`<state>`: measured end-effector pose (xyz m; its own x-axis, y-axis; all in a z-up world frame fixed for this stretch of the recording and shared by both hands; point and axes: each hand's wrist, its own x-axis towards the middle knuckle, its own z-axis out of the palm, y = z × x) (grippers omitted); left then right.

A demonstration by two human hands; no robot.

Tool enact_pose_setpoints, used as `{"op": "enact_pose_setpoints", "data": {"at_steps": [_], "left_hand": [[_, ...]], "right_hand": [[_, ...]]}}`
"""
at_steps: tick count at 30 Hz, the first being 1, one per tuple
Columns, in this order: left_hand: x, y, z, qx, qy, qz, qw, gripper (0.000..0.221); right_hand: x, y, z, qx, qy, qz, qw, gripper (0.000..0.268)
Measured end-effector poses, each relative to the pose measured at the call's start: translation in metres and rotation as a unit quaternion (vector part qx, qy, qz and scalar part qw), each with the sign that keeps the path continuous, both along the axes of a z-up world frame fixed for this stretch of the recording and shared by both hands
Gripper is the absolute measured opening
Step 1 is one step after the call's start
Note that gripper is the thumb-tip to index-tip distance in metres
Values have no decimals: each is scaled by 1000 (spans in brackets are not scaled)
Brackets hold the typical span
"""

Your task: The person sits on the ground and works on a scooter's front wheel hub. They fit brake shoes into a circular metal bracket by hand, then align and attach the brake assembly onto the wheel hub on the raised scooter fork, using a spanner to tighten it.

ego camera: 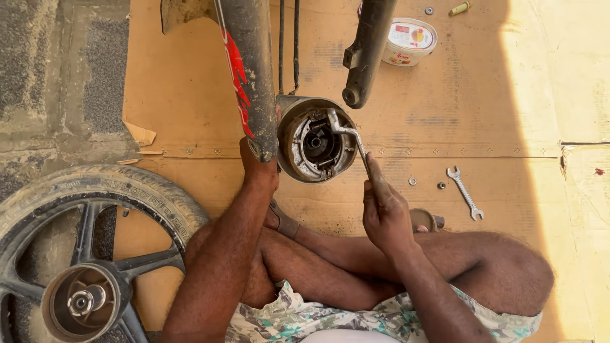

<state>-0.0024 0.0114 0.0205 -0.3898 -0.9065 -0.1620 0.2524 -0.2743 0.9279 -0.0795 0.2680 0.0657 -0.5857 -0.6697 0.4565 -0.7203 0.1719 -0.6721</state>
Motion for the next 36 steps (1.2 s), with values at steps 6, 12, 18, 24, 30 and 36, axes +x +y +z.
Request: {"op": "enact_pose_setpoints", "data": {"at_steps": [6,12,18,24,30,36], "left_hand": [[7,-17,-40,-14,-28,14,999,12],[7,-25,-32,56,-4,14,998,16],[9,-16,-23,29,32,-10,999,13],[1,-4,14,80,75,-42,993,33],[-2,-2,3,121,87,-95,984,37],[-2,9,8,113,83,-185,973,47]], "right_hand": [[-33,16,11,52,-49,-18,997,35],[-100,19,47,253,-26,3,967,20],[-161,19,-34,387,16,10,922,13],[-175,11,-114,512,42,6,858,12],[-150,-9,-83,393,25,10,919,44],[-92,-35,-27,113,-520,129,837,71]]}}
